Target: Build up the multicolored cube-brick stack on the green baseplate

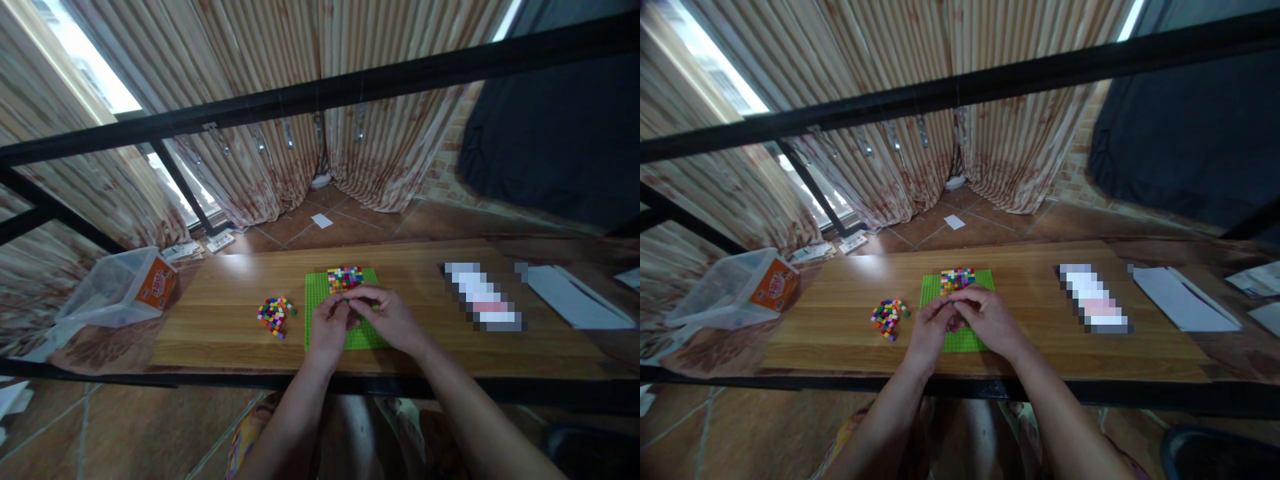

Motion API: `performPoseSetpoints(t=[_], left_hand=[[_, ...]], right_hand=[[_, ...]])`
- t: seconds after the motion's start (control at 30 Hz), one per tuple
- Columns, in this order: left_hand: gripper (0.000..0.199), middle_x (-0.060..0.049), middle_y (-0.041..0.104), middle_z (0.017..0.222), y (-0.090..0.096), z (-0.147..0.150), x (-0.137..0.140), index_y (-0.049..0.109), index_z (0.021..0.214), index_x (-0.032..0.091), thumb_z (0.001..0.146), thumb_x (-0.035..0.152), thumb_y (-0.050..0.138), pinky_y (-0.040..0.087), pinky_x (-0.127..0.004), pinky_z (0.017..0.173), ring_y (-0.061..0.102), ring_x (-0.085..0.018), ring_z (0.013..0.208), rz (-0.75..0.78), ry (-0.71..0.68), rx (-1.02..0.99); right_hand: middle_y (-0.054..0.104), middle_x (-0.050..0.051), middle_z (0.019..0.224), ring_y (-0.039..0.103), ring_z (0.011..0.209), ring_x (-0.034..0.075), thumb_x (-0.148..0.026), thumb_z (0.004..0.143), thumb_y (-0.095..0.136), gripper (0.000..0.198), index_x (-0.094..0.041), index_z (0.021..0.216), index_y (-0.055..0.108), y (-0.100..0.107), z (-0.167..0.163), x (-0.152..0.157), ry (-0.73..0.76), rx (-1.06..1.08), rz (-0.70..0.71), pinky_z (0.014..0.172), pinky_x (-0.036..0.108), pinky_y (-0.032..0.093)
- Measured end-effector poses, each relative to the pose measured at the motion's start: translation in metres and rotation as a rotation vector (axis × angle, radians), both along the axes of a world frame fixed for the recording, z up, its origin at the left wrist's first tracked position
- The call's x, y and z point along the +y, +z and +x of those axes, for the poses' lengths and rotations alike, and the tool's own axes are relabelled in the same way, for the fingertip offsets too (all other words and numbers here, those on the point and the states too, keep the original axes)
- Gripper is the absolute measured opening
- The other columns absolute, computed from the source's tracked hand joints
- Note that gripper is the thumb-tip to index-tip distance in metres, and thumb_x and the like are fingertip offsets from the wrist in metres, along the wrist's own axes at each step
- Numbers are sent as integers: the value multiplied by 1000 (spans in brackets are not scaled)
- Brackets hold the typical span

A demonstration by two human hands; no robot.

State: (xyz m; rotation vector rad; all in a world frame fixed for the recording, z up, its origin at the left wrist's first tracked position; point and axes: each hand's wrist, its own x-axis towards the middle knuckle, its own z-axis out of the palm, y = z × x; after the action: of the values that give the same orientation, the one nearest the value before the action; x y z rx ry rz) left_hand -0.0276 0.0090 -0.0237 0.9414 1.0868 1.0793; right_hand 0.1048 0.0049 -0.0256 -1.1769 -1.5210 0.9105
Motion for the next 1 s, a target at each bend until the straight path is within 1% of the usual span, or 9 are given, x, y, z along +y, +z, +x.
performPoseSetpoints(t=[0.1, 0.2, 0.37, 0.47, 0.63, 0.77, 1.0], left_hand=[[10, 0, 65, 64, -1, -1, 0, 70, 77, 16, 77, 24, 64, 43, -21, 53, 59, -11, 55, 18, -12, 19], [13, -2, 67, 65, 2, -4, -1, 70, 76, 15, 76, 28, 67, 44, -20, 52, 61, -11, 56, -60, -32, -17], [25, -4, 68, 67, 10, -8, -3, 70, 75, 13, 67, 34, 80, 44, -19, 51, 63, -11, 56, -199, -73, -146], [30, -4, 69, 67, 11, -9, -2, 69, 76, 12, 64, 36, 82, 44, -19, 51, 64, -11, 56, -233, -85, -177], [26, -3, 68, 68, 8, -7, -3, 69, 77, 12, 72, 37, 75, 43, -18, 52, 64, -10, 56, -185, -100, -81], [19, -2, 66, 68, 7, -6, -4, 68, 78, 13, 78, 32, 67, 41, -17, 51, 62, -9, 57, -146, -112, -25], [16, 0, 63, 66, 5, -5, -3, 69, 80, 14, 78, 29, 65, 42, -18, 53, 55, -8, 56, -110, -91, 16]], right_hand=[[74, 3, 97, 69, 94, 18, -19, 83, 56, 23, -25, 93, 77, 4, 0, -2, 15, -87, 26, 88, 35, 52], [74, 2, 97, 68, 93, 17, -15, 82, 56, 25, -25, 93, 76, 6, 0, -4, 32, -146, 27, 89, 35, 51], [74, 1, 95, 68, 89, 17, -22, 85, 61, 16, -25, 92, 75, 7, 1, -7, 2, -193, 14, 84, 32, 50], [74, 0, 92, 68, 88, 17, -23, 86, 61, 14, -25, 90, 74, 8, 1, -9, -24, -233, 29, 81, 31, 49], [72, 1, 87, 66, 84, 16, -21, 89, 55, 17, -23, 86, 72, 8, 0, -9, -38, -314, 70, 78, 29, 48], [71, 1, 88, 66, 84, 17, -21, 90, 54, 18, -24, 87, 72, 4, 0, -7, -53, -370, 88, 78, 30, 48], [72, 2, 96, 65, 95, 19, -14, 88, 55, 21, -25, 96, 72, -2, 0, -6, -17, -431, 173, 87, 32, 49]])
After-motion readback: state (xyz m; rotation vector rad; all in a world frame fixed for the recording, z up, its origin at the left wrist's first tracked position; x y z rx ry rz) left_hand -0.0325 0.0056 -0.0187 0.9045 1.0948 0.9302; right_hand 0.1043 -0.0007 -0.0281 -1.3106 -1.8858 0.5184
